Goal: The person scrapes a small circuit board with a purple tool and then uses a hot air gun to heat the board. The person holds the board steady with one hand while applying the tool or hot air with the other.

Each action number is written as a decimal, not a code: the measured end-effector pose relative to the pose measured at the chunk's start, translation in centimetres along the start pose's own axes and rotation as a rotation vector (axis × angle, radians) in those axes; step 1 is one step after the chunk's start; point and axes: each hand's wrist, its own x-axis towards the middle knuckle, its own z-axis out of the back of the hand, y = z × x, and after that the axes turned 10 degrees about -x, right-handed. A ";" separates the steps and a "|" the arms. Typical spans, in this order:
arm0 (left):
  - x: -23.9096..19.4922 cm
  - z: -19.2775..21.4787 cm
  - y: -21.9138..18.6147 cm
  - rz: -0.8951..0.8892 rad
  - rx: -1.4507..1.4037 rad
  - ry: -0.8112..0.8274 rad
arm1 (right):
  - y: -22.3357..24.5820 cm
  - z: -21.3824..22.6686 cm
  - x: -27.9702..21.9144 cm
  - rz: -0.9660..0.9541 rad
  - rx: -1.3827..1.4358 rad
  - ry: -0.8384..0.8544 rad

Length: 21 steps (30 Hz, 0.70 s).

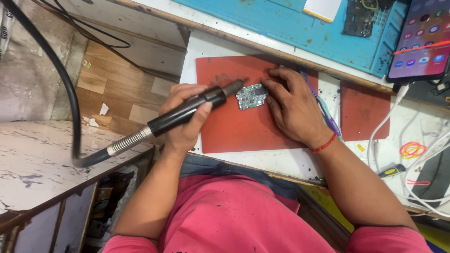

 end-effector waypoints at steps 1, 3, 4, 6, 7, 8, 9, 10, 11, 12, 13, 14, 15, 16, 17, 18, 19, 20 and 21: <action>0.0 0.0 0.1 -0.068 -0.022 0.075 | 0.0 0.0 -0.1 -0.002 -0.007 0.002; -0.3 -0.1 0.3 -0.098 -0.022 0.099 | 0.0 0.0 -0.3 -0.011 0.001 0.006; -0.6 -0.2 0.3 -0.060 0.001 0.048 | 0.0 0.0 -0.5 -0.012 0.005 0.011; -0.8 -0.1 0.2 -0.030 -0.018 0.004 | 0.1 0.0 -0.3 -0.004 -0.002 0.015; -0.6 0.0 0.2 -0.037 -0.065 0.021 | 0.0 0.0 -0.2 -0.004 -0.009 0.010; -0.3 0.1 0.2 -0.044 -0.112 0.037 | 0.0 0.0 -0.1 -0.004 -0.011 0.005; -0.3 0.1 0.2 -0.066 -0.067 0.056 | 0.0 0.1 -0.1 -0.003 -0.012 0.007; -0.3 0.1 0.2 -0.088 -0.021 0.074 | 0.0 0.1 -0.2 -0.002 -0.014 0.008; -0.4 0.1 0.1 -0.111 0.026 0.088 | 0.0 0.0 -0.2 -0.001 -0.010 0.009; -0.4 0.1 0.1 -0.073 0.007 0.069 | 0.0 0.0 -0.1 -0.001 -0.006 0.011; -0.3 0.2 0.1 -0.035 -0.014 0.057 | 0.1 0.0 -0.2 -0.006 -0.001 0.009; -0.2 0.2 0.1 0.004 -0.035 0.044 | 0.0 -0.1 -0.2 -0.005 -0.005 0.009; -0.2 0.1 0.1 -0.040 -0.040 0.069 | 0.0 0.0 -0.3 -0.006 -0.010 0.011; -0.2 0.0 0.1 -0.083 -0.046 0.094 | 0.0 0.0 -0.3 -0.006 -0.016 0.012; -0.2 -0.1 0.1 -0.127 -0.051 0.115 | 0.0 0.0 -0.3 0.007 -0.011 0.011; -0.2 -0.1 0.0 -0.081 -0.029 0.071 | -0.1 0.0 -0.3 0.019 -0.006 0.011; -0.1 -0.1 0.0 -0.037 -0.007 0.031 | -0.1 0.0 -0.1 0.030 -0.001 0.006; 0.1 -0.1 0.0 0.007 0.015 -0.009 | -0.2 0.1 0.0 0.046 -0.009 -0.001; 0.1 -0.1 0.0 -0.037 -0.006 0.047 | -0.2 0.1 -0.1 0.061 -0.017 -0.003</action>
